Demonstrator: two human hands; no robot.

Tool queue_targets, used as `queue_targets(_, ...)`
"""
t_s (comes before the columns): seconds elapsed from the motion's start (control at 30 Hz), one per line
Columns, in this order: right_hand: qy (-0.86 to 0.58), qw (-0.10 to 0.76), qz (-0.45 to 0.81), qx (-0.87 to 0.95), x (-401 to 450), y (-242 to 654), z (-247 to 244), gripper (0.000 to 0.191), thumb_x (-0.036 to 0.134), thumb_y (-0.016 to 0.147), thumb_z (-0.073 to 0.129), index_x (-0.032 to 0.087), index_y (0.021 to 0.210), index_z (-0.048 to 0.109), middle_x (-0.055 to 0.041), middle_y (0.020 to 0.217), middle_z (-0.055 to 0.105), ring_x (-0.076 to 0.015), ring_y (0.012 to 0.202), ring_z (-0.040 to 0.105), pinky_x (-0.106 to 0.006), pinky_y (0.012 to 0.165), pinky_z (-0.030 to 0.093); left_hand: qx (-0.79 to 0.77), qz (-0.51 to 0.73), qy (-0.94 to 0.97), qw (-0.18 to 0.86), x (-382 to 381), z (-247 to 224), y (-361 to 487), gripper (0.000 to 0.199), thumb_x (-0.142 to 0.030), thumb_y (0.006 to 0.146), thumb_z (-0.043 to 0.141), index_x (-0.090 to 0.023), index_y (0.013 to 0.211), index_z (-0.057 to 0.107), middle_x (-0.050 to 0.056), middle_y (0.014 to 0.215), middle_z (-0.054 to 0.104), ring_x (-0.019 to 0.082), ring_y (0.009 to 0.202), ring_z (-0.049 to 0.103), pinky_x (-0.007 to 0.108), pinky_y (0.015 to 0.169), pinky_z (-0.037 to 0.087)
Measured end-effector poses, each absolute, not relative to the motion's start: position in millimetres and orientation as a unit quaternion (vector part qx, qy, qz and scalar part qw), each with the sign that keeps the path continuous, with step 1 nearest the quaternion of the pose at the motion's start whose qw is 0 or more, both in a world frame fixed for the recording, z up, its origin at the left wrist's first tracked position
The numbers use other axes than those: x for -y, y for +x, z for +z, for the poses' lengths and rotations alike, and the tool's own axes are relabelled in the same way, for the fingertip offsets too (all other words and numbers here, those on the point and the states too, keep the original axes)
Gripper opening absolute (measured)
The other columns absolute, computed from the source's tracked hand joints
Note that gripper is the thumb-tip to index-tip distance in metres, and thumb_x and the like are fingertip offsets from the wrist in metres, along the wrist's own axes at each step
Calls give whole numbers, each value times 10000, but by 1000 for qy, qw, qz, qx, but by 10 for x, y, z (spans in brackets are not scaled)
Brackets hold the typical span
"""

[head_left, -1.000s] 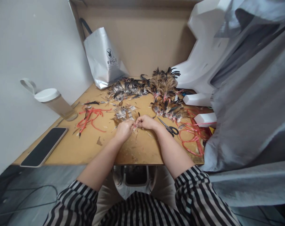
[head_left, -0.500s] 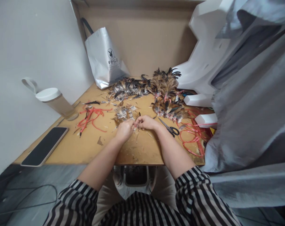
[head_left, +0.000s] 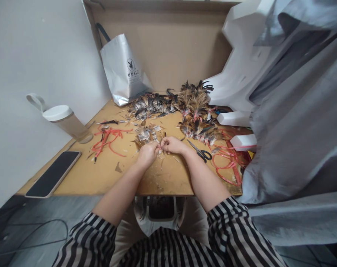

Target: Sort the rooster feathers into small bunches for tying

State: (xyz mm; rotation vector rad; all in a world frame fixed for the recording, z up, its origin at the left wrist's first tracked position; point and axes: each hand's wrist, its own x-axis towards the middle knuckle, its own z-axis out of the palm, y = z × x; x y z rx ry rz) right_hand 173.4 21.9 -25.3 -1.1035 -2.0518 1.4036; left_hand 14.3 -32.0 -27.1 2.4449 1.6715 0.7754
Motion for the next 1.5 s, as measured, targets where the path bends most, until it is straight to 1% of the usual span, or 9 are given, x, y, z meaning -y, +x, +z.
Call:
queue_targets(0.17,-388,207,518,734,-227,1736,-255,214,64,625,522,146,814,581,45,527,579,-49,426,511,-134,444,401,-551,245,797,33,314,-285,139,120,-203,799,471,-178,804,589,62,830,617,166,770,572,257,709,406)
queue_targets(0.43,-400,205,511,732,-236,1749,-254,56,121,682,563,125,730,592,37,509,574,-44,409,506,-135,432,395,-545,258,797,39,308,-289,123,128,-201,784,494,-182,807,619,57,836,637,162,780,582,255,724,414)
queue_targets(0.6,-397,194,547,711,-218,1777,-182,67,142,731,545,114,728,605,15,566,607,-45,439,531,-142,447,412,-545,259,796,53,300,-273,111,125,-211,773,516,-183,786,637,57,811,652,161,768,588,256,726,421)
queue_targets(0.73,-410,196,539,709,-210,1797,-157,43,148,720,568,123,731,601,8,591,631,-51,452,552,-133,426,388,-551,244,797,51,304,-262,107,131,-229,775,521,-183,775,643,62,800,651,161,759,586,256,720,420)
queue_targets(0.87,-430,205,518,710,-224,1795,-188,36,131,691,584,132,727,591,19,554,619,-58,447,557,-124,407,372,-544,233,805,47,317,-261,106,137,-230,782,512,-184,775,641,60,812,652,164,769,587,255,708,417)
queue_targets(0.97,-451,209,501,709,-235,1786,-212,36,115,680,575,132,710,585,16,526,608,-68,443,562,-124,394,370,-537,229,811,42,330,-260,105,130,-224,780,510,-190,780,636,55,819,649,167,764,584,256,689,413)
queue_targets(1.13,-473,215,494,697,-240,1772,-216,51,95,673,555,133,697,579,0,550,622,-92,452,585,-134,371,369,-537,215,816,28,344,-252,107,132,-237,790,498,-187,768,618,58,810,637,178,764,582,264,674,408)
queue_targets(1.4,-485,225,491,688,-230,1770,-204,39,105,689,550,138,696,569,-1,550,630,-86,432,576,-136,351,365,-539,198,818,14,368,-220,120,135,-222,791,477,-193,761,605,57,810,628,174,755,576,258,653,403)
queue_targets(1.5,-484,223,488,691,-219,1774,-194,50,102,691,540,139,702,572,13,517,609,-82,405,560,-136,347,365,-532,200,823,13,382,-206,120,136,-210,791,466,-192,766,598,57,819,622,175,765,570,259,658,399)
